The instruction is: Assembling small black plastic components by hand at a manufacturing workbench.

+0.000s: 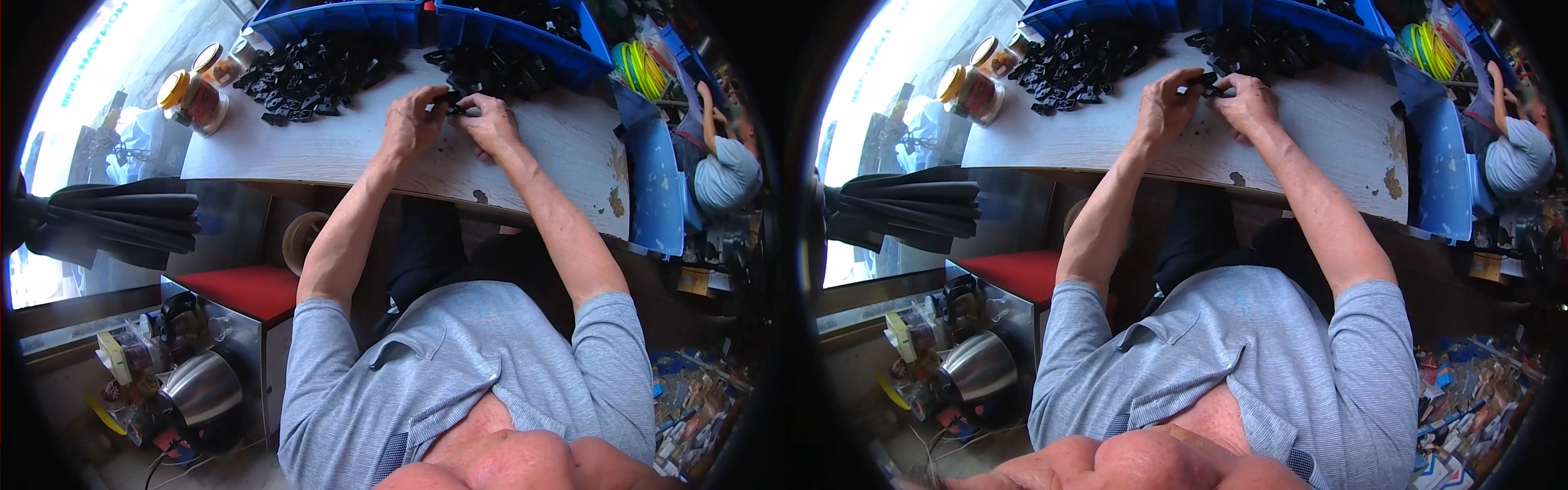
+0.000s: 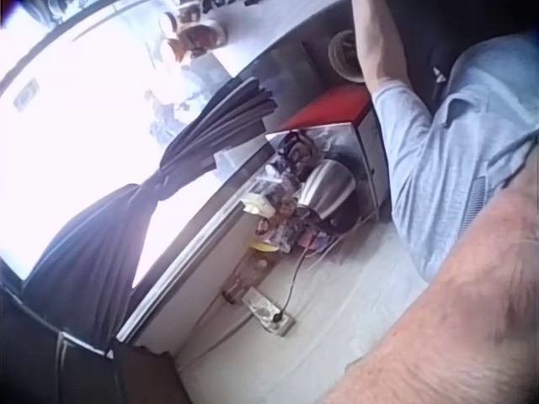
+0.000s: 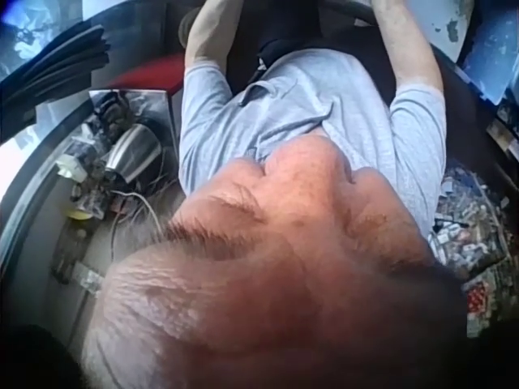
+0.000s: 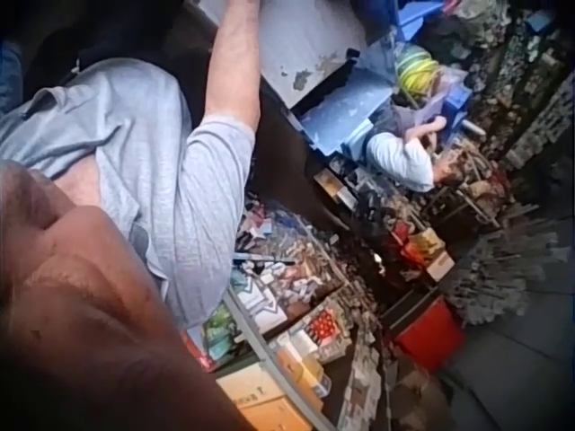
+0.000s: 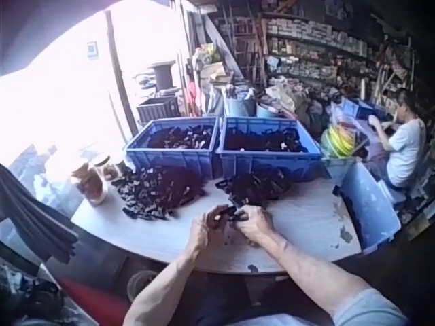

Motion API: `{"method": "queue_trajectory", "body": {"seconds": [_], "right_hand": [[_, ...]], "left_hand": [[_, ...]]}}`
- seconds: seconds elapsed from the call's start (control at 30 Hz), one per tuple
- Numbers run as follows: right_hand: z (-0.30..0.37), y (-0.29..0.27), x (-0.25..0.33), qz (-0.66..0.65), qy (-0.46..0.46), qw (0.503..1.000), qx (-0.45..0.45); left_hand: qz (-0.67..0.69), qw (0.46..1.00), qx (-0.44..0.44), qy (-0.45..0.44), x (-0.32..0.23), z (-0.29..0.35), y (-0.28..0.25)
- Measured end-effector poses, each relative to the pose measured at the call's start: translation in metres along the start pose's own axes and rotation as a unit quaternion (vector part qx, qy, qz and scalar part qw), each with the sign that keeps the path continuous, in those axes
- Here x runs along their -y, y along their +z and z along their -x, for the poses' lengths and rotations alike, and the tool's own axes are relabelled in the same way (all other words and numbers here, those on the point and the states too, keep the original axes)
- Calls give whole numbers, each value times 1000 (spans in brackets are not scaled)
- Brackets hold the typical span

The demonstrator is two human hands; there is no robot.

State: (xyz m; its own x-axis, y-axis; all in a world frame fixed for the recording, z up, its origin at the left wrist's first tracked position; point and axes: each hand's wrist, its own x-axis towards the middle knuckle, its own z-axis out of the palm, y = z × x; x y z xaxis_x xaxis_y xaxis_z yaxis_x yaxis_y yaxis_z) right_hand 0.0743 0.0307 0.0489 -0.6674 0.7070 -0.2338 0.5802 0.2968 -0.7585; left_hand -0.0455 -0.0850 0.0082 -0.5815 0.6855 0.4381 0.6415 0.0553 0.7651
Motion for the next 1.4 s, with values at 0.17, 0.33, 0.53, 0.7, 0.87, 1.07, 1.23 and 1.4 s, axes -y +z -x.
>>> {"method": "queue_trajectory", "body": {"seconds": [0.17, 0.33, 0.53, 0.7, 0.87, 1.07, 1.23, 1.4], "right_hand": [[2, -9, -7, -52, -8, 997, 61], [2, -13, -12, -74, 8, 993, 89], [9, -16, -8, -60, -2, 994, 88], [6, -14, -13, -59, -13, 994, 90], [2, -15, -20, -64, -22, 992, 104], [1, -16, -21, -78, -29, 990, 118], [4, -13, -18, -64, -44, 992, 103], [5, -13, -20, -52, -50, 993, 91]], "left_hand": [[-101, 980, 18, 168, 7, -6, -7], [-74, 977, 84, 181, 6, 0, -13], [-81, 973, 76, 200, 7, 7, -13], [-96, 974, 90, 184, 6, 9, -13], [-132, 965, 116, 195, 3, 13, -11], [-167, 961, 89, 200, -9, 26, -11], [-224, 951, 109, 182, -10, 33, -9], [-226, 951, 101, 183, -13, 39, -8]]}}
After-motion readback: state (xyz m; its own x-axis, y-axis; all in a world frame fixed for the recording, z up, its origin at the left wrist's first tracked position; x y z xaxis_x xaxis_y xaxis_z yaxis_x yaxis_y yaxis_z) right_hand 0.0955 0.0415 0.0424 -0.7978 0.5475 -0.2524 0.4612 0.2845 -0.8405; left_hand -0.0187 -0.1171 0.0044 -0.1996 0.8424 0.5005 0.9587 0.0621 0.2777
